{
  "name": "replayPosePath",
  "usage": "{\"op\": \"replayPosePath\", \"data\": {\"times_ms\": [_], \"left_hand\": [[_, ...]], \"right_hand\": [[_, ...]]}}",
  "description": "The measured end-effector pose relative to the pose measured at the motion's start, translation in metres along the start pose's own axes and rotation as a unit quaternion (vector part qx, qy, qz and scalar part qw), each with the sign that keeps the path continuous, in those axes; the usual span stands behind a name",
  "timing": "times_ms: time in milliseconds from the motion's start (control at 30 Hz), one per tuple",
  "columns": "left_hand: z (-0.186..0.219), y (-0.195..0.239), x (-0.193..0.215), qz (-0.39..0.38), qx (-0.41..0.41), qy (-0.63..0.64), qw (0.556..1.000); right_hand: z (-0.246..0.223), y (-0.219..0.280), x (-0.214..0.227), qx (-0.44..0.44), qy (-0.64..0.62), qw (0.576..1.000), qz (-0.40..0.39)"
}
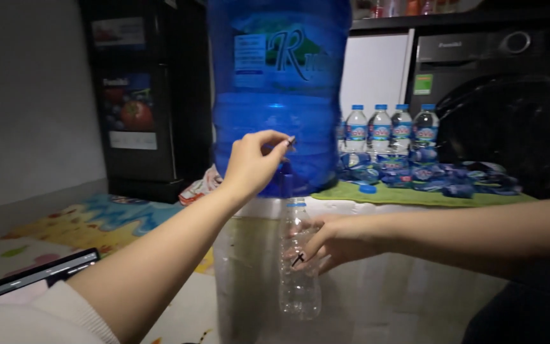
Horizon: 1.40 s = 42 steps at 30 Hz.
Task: The person fills a clear plastic water bottle from a large blue water dispenser. After filling, they place the bottle on a surface and apply a label to it. The person then picks up the labeled bottle and places it with other bottles.
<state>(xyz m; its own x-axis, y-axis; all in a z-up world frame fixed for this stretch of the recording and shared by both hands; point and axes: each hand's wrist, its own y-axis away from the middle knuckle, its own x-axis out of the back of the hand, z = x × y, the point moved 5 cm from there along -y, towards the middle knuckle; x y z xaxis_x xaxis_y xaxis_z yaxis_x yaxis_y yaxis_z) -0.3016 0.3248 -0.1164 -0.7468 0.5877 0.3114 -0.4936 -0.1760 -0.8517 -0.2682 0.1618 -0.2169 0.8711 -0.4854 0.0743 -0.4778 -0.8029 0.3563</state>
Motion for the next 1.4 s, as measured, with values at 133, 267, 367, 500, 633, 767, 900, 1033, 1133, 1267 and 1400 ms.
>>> {"op": "replayPosePath", "data": {"times_ms": [133, 267, 367, 500, 633, 767, 900, 1033, 1133, 1267, 1400], "left_hand": [[-0.003, 0.020, 0.010, -0.014, 0.097, 0.064, 0.993], [-0.023, 0.027, -0.004, -0.011, 0.193, 0.157, 0.968], [-0.025, 0.028, -0.005, -0.018, 0.218, 0.157, 0.963], [-0.043, 0.016, -0.018, -0.046, 0.257, 0.082, 0.962], [-0.038, 0.012, -0.011, -0.058, 0.258, 0.062, 0.962], [-0.034, 0.010, -0.013, -0.083, 0.253, 0.036, 0.963], [-0.037, 0.011, -0.012, -0.074, 0.258, 0.061, 0.961], [-0.026, 0.017, -0.010, -0.063, 0.263, 0.077, 0.960], [-0.020, 0.015, -0.011, -0.069, 0.257, 0.063, 0.962], [-0.033, 0.010, -0.016, -0.080, 0.274, 0.038, 0.958], [-0.048, 0.001, -0.025, -0.082, 0.284, 0.036, 0.955]], "right_hand": [[-0.001, -0.010, -0.005, 0.003, 0.012, 1.000, 0.004], [-0.006, -0.011, -0.008, 0.019, 0.004, 1.000, 0.018], [-0.009, -0.012, -0.009, 0.044, -0.025, 0.998, 0.040], [-0.006, -0.015, -0.004, 0.058, -0.033, 0.996, 0.058], [-0.006, -0.014, -0.004, 0.063, -0.043, 0.996, 0.056], [-0.002, -0.024, 0.006, 0.081, -0.044, 0.993, 0.068], [-0.001, -0.034, 0.009, 0.113, -0.062, 0.989, 0.067], [0.001, -0.043, 0.015, 0.131, -0.052, 0.987, 0.083], [0.000, -0.044, 0.021, 0.142, -0.042, 0.986, 0.080], [-0.003, -0.031, 0.014, 0.143, -0.036, 0.986, 0.081], [-0.007, -0.016, 0.004, 0.137, -0.035, 0.986, 0.092]]}}
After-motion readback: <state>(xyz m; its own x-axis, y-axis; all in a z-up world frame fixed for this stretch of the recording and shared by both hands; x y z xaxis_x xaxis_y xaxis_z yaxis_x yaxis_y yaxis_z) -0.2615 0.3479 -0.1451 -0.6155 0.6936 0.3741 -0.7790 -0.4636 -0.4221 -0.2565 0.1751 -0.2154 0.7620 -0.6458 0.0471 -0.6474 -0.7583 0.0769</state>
